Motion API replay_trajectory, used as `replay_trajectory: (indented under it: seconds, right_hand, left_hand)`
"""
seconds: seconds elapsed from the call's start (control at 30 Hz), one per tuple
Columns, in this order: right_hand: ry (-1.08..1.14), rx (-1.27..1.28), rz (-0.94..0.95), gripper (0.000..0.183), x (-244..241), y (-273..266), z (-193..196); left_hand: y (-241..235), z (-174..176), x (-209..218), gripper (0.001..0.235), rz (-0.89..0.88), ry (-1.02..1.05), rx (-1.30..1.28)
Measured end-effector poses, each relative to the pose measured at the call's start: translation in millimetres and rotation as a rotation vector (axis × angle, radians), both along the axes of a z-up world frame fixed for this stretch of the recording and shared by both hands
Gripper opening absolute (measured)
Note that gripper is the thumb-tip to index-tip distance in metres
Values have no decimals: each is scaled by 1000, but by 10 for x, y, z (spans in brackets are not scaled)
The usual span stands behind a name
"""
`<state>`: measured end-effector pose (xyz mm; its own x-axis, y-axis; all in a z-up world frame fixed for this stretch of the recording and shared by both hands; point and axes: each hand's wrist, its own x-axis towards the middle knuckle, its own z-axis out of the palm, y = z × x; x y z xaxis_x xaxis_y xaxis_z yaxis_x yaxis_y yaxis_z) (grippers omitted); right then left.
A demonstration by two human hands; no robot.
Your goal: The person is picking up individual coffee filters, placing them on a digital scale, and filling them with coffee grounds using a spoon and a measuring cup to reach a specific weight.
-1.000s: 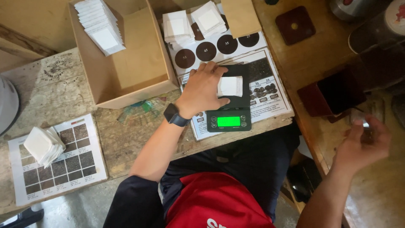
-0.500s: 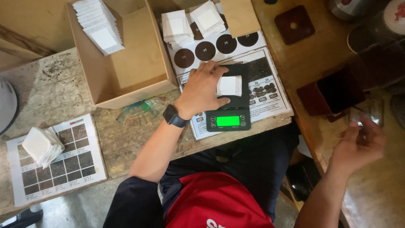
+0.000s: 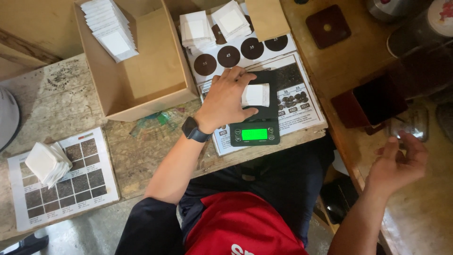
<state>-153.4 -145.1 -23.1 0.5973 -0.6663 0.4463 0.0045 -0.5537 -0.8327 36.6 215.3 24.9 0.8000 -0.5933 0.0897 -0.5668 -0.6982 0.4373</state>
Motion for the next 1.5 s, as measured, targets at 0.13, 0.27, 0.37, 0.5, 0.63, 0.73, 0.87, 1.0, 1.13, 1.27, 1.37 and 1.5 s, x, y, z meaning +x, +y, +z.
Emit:
replay_trajectory:
  seconds: [0.13,0.27,0.37,0.5,0.63,0.73,0.87,1.0,1.13,1.27,1.37,1.5]
  right_hand:
    - [9,-50,5,17,-11,-23,-17]
    - [-11,6,4,20,3,3,23]
    - [-10,-15,-10,18,24,-3,23]
    - [-11,-114,-40,22,74,-149,-68]
    - [-23,-190,-27,34,183,-302,-78]
    - [115,-84,-149,45,257,-324,-85]
    - [-8,-73,-14,19,353,-330,-72]
    - [-13,-324,28,5,298,-309,23]
    - [28,-289,68,14,222,-236,205]
    - [107,-496,122,11,282,-325,151]
    - [69,-505,135,10,416,-341,53]
    - [-14,-254,151,12,548,-240,157]
  left_hand:
    - [1,-4,-5,82,-1,-7,-8]
    - [2,-8,-10,81,-4,-9,-12]
    - [13,-21,-16,81,-21,1,-34]
    - [8,-57,-1,77,-70,2,-39]
    - [-9,-4,-36,61,-91,-22,-73]
    - [-69,76,-60,57,-51,36,-122]
    - [-301,152,-114,52,-19,92,-296]
    - [-620,184,-181,53,-29,181,-450]
    - [-893,126,-206,53,-76,198,-466]
    - [-1104,123,-233,52,-86,220,-516]
    - [-1227,107,-241,53,-68,259,-602]
    - [-1337,106,-261,56,-40,317,-680]
